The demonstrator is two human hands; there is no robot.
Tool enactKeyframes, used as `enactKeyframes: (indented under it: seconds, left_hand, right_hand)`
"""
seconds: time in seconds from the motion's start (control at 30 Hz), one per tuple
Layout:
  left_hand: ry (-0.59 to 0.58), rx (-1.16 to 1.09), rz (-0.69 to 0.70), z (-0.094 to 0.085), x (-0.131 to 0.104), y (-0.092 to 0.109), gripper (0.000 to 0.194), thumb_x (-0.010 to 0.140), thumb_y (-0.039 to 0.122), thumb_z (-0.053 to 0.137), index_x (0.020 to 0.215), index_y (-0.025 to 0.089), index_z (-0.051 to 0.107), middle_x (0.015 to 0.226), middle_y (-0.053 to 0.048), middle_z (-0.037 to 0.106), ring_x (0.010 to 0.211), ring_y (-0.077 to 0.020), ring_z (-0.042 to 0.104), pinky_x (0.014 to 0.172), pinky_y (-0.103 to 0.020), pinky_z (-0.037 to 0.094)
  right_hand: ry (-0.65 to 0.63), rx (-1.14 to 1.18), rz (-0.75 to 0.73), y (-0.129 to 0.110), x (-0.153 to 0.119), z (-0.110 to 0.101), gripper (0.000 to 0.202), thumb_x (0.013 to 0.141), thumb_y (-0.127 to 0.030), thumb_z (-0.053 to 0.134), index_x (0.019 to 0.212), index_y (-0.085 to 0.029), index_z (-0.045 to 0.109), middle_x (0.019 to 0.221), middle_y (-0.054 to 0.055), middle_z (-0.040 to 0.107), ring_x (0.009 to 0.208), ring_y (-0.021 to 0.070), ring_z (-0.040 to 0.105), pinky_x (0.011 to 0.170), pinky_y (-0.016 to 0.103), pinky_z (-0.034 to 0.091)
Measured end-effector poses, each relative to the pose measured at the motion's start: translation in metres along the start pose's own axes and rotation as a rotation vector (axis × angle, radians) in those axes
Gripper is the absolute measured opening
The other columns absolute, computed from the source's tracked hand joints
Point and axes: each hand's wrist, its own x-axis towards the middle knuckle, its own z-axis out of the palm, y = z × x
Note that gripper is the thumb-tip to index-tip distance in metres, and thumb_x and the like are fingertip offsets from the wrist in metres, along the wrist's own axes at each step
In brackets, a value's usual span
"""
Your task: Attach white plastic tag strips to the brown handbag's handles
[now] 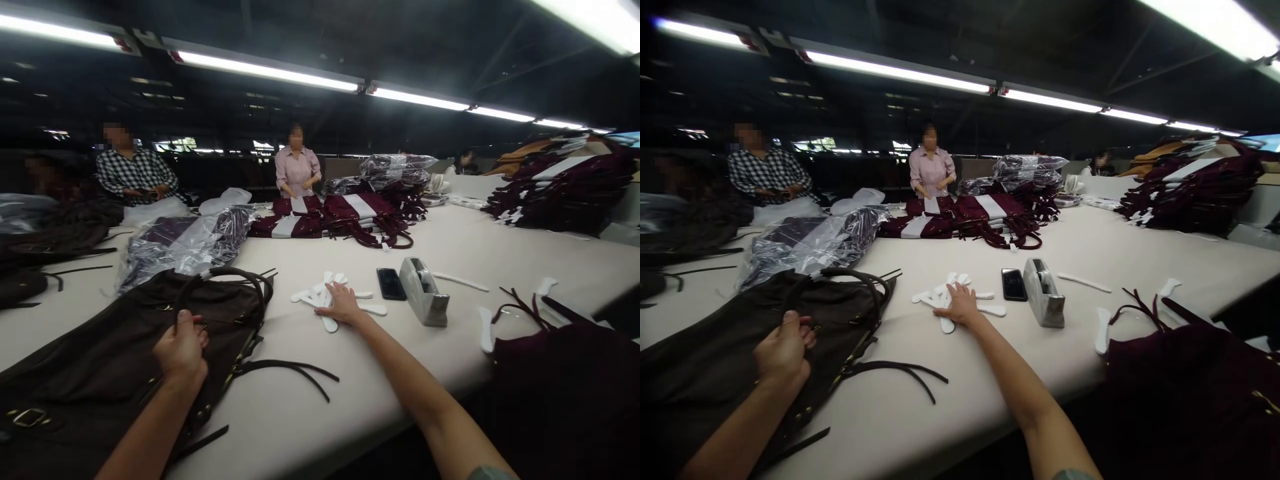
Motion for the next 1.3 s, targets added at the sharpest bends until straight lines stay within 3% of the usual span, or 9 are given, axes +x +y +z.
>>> enactKeyframes:
  seconds: [0.13, 0.27, 0.43, 0.53, 0.67, 0.77, 0.87, 1.07, 1.3]
  left_hand:
    - [-0.05, -0.006, -0.022, 0.014, 0.007, -0.023, 0.033, 0.075, 0.047, 0.061, 0.069, 0.015, 0.053, 0.044, 0.01, 0.036, 0.038, -0.0045, 0.031, 0.038, -0.019, 0.022]
    - [-0.358, 0.207, 0.045, 0.013, -0.014, -0.023, 0.039, 0.077, 0.054, 0.057, 0.079, 0.015, 0.056, 0.052, 0.008, 0.038, 0.045, -0.0056, 0.033, 0.044, -0.019, 0.025]
    - [-0.867, 0.75, 0.489, -0.004, -0.059, -0.025, 0.017, 0.08, 0.035, 0.06, 0.078, 0.018, 0.063, 0.076, -0.002, 0.059, 0.072, -0.014, 0.053, 0.066, -0.026, 0.04]
    - [-1.03, 1.012, 0.715, -0.028, -0.082, -0.039, 0.019, 0.069, 0.028, 0.07, 0.083, 0.019, 0.062, 0.096, -0.006, 0.063, 0.091, -0.0209, 0.056, 0.078, -0.032, 0.044]
    - [-0.928, 1.086, 0.935, -0.077, -0.095, -0.053, 0.027, 0.062, 0.019, 0.07, 0.086, 0.018, 0.057, 0.105, -0.009, 0.061, 0.1, -0.0241, 0.054, 0.092, -0.041, 0.044]
    - [-0.724, 1.144, 0.91, -0.115, -0.094, -0.045, 0.031, 0.063, 0.011, 0.062, 0.093, 0.019, 0.058, 0.105, -0.008, 0.063, 0.104, -0.0254, 0.055, 0.102, -0.047, 0.041]
    - [-0.642, 1.237, 0.886, -0.143, -0.089, -0.027, 0.049, 0.064, 0.001, 0.048, 0.106, 0.023, 0.057, 0.12, -0.006, 0.061, 0.117, -0.0245, 0.053, 0.11, -0.049, 0.038]
    - [-0.521, 1.373, 0.913, -0.179, -0.068, -0.007, 0.048, 0.069, -0.004, 0.041, 0.109, 0.019, 0.057, 0.113, -0.009, 0.066, 0.107, -0.0207, 0.062, 0.099, -0.039, 0.05]
    - [-0.32, 1.475, 0.934, -0.215, -0.06, -0.006, 0.021, 0.091, 0.03, 0.044, 0.107, 0.022, 0.056, 0.096, -0.004, 0.07, 0.085, -0.018, 0.068, 0.071, -0.026, 0.053]
  right_hand:
    - [0.027, 0.013, 0.012, 0.005, 0.006, 0.01, 0.077, 0.076, -0.064, 0.055, 0.137, -0.019, 0.045, 0.152, 0.012, 0.03, 0.137, 0.0309, 0.029, 0.111, 0.05, 0.02]
    - [0.098, 0.017, -0.005, 0.016, 0.002, 0.017, 0.055, 0.08, -0.042, 0.052, 0.13, -0.021, 0.051, 0.146, 0.008, 0.042, 0.132, 0.0266, 0.038, 0.108, 0.046, 0.029]
    - [0.201, 0.054, -0.077, 0.037, 0.01, 0.024, 0.055, 0.077, -0.035, 0.05, 0.13, -0.018, 0.051, 0.144, 0.01, 0.044, 0.127, 0.0277, 0.046, 0.105, 0.044, 0.038]
    - [0.208, 0.076, -0.079, 0.048, 0.016, 0.032, 0.062, 0.079, -0.036, 0.044, 0.138, -0.017, 0.043, 0.146, 0.01, 0.04, 0.125, 0.029, 0.048, 0.103, 0.046, 0.042]
    - [0.213, 0.063, -0.093, 0.066, 0.024, 0.046, 0.051, 0.08, -0.038, 0.041, 0.127, -0.026, 0.056, 0.144, 0.005, 0.043, 0.117, 0.0301, 0.055, 0.098, 0.048, 0.047]
    - [0.226, 0.054, -0.115, 0.074, 0.031, 0.054, 0.045, 0.08, -0.04, 0.04, 0.117, -0.029, 0.063, 0.143, 0.005, 0.045, 0.117, 0.0304, 0.056, 0.096, 0.049, 0.048]
    - [0.234, 0.033, -0.088, 0.072, 0.031, 0.054, 0.047, 0.079, -0.04, 0.039, 0.117, -0.029, 0.064, 0.142, 0.006, 0.047, 0.118, 0.0304, 0.055, 0.094, 0.049, 0.049]
    - [0.219, 0.032, -0.082, 0.045, 0.008, 0.036, 0.054, 0.08, -0.052, 0.044, 0.122, -0.023, 0.06, 0.142, 0.008, 0.045, 0.124, 0.03, 0.049, 0.101, 0.047, 0.044]
    - [0.246, 0.138, -0.128, 0.019, -0.015, 0.015, 0.06, 0.08, -0.022, 0.046, 0.139, -0.019, 0.041, 0.145, 0.007, 0.041, 0.123, 0.0255, 0.049, 0.102, 0.04, 0.044]
